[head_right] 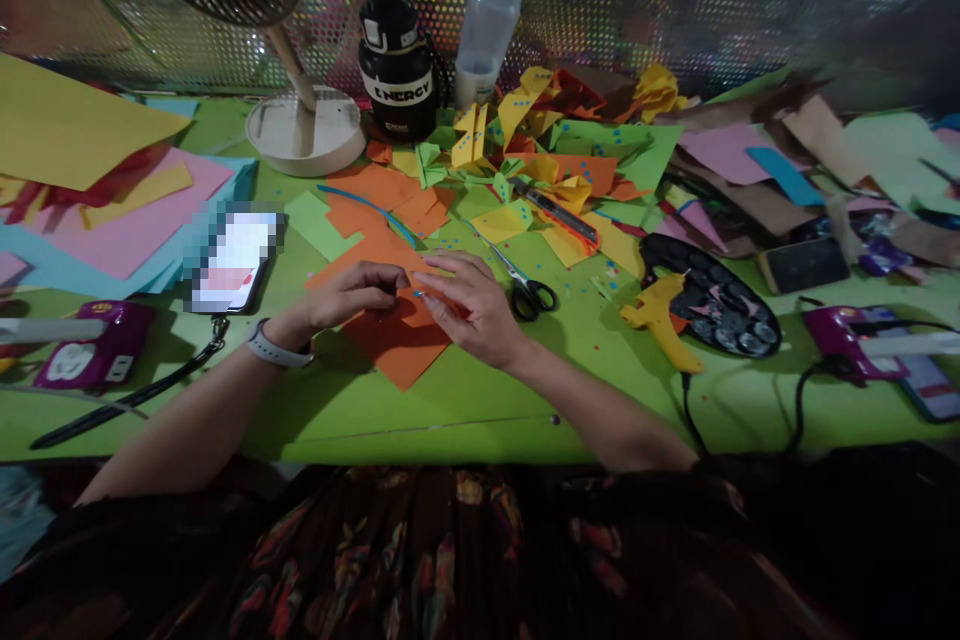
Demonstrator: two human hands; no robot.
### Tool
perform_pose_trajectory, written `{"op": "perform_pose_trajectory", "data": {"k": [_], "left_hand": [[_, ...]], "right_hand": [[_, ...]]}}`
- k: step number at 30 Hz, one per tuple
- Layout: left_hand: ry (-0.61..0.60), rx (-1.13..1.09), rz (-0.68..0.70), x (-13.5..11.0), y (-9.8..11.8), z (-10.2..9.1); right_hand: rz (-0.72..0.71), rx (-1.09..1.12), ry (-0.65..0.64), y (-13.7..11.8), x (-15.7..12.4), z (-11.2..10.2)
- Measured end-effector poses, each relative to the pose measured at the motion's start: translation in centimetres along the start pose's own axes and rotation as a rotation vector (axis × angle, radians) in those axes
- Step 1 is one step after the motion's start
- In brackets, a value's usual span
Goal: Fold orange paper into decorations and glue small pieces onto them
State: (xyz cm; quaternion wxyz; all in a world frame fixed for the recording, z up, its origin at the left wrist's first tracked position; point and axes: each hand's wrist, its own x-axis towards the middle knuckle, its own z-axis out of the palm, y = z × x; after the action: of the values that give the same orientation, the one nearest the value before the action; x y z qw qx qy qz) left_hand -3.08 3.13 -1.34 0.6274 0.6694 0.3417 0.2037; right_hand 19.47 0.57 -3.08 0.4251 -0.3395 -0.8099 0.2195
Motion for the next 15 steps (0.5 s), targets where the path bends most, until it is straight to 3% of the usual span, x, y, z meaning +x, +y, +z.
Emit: {"op": "perform_pose_trajectory", "data": {"k": [15], "left_hand": [[-0.065,-0.005,0.021,-0.40,-0.30,-0.22]], "right_hand": [[0.019,-0.055,-0.034,0.64,0.10,-0.16]]}}
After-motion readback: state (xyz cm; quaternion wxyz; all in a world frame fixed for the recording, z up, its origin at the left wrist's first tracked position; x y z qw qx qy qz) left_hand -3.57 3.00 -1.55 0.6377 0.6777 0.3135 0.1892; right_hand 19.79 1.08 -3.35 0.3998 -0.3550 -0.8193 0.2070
